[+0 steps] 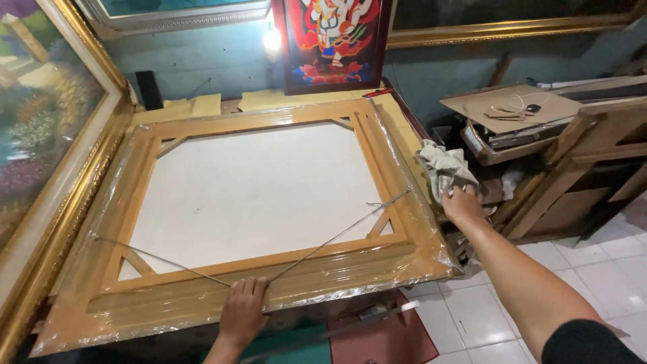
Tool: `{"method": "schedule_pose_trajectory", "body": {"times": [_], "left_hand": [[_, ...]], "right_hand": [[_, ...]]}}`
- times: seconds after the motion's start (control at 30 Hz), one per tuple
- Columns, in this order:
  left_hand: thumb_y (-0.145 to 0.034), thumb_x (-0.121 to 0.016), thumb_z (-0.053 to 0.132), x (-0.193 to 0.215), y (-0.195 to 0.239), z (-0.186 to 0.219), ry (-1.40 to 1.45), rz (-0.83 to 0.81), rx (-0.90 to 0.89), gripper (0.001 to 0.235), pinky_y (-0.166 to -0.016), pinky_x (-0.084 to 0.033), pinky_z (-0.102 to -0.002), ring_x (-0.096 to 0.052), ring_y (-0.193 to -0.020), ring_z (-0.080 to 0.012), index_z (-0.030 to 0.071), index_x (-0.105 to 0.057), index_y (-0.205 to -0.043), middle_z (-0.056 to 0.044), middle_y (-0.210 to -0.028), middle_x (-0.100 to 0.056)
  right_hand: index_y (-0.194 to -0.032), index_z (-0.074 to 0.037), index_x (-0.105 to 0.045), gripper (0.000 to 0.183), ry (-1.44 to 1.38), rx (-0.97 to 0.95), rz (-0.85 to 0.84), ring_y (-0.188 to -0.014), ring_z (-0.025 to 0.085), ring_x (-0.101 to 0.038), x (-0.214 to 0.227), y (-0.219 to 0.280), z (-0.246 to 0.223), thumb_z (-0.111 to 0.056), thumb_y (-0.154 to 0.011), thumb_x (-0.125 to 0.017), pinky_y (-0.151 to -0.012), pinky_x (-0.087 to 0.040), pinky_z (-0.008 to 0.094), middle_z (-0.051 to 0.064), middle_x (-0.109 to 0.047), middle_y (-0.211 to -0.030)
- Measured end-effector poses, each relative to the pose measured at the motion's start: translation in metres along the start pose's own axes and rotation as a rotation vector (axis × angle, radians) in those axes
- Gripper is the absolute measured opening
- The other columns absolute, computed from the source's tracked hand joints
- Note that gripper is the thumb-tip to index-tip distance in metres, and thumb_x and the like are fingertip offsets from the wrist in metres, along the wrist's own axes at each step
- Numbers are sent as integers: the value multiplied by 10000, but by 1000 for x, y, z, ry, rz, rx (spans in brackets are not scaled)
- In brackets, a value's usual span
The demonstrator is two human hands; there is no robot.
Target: The person uses a screwdriver to attach a metal hanging wire to the back of a wooden picture frame. They secure the wire at two points on the frame and then lift the framed artwork to display it among other paintings.
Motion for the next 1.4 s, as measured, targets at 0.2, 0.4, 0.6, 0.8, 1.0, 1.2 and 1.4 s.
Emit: {"method": "schedule_pose_trajectory", "body": {"times": [0.2, 0.4, 0.6, 0.8, 1.0, 1.2, 1.4], "left_hand": [[-351, -875, 265, 6, 2, 3, -62, 68, -52, 799, -748, -408, -370, -491, -773, -255, 173, -444, -1017, -47, -868, -500], [-358, -885, 258, 12, -3, 7, -70, 58, -81, 808, -691, -403, -358, -479, -762, -268, 154, -423, -1012, -60, -859, -472], [-441, -872, 172, 86, -35, 21, 28, 13, -89, 711, -723, -408, -381, -494, -815, -280, 121, -447, -1008, -78, -890, -491], [-461, -744, 182, 188, -84, 16, 0, 47, -28, 652, -622, -468, -445, -477, -892, -305, 115, -530, -1073, -88, -927, -522], [-512, -771, 231, 310, -147, 6, -213, 163, -75, 422, -716, -487, -411, -517, -964, -296, 158, -636, -905, -59, -964, -561], [-561, -725, 333, 402, -233, -48, -395, 445, -44, 444, -649, -507, -425, -548, -891, -273, 187, -582, -955, -25, -910, -581], [-584, -785, 320, 443, -308, -103, -458, 711, 41, 555, -589, -515, -447, -525, -821, -289, 122, -462, -989, -54, -888, -455]], "right_hand": [[-1257, -147, -411, 513, -237, 460, 246, -1264, 219, -258, 20, 126, -84, -376, -797, -401, -976, -227, 548, 36, -298, -1390], [-1355, -297, -223, 983, 536, 1214, 27, -1294, 268, -137, -98, 232, -136, -607, -595, -764, -909, -132, 689, 13, -172, -1425], [-1287, -238, -382, 631, 461, 1380, 514, -908, 247, -532, -73, 243, -148, -115, -691, -549, -649, -401, 382, 16, -441, -1256], [-1046, -258, -544, 402, 265, 1293, 441, -828, 244, -617, 25, 259, -184, -249, -654, -631, -559, -525, 410, -23, -606, -1071], [-941, -244, -586, 343, 303, 1143, 628, -797, 238, -641, 141, 258, -237, -322, -618, -668, -620, -525, 420, -22, -645, -820], [-993, -268, -592, 358, 134, 1178, 933, -821, 237, -636, 248, 245, -307, -313, -642, -646, -650, -527, 406, -35, -650, -877], [-1078, -328, -556, 401, 74, 1139, 984, -868, 220, -631, 310, 183, -382, -356, -688, -643, -732, -508, 398, -59, -652, -904]]}}
Point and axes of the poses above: each hand's wrist, its own y-axis away from the middle knuckle, its own x-axis out of the back of the hand, z = x × y, the point moved 10 cm from there along -y, towards the middle knuckle
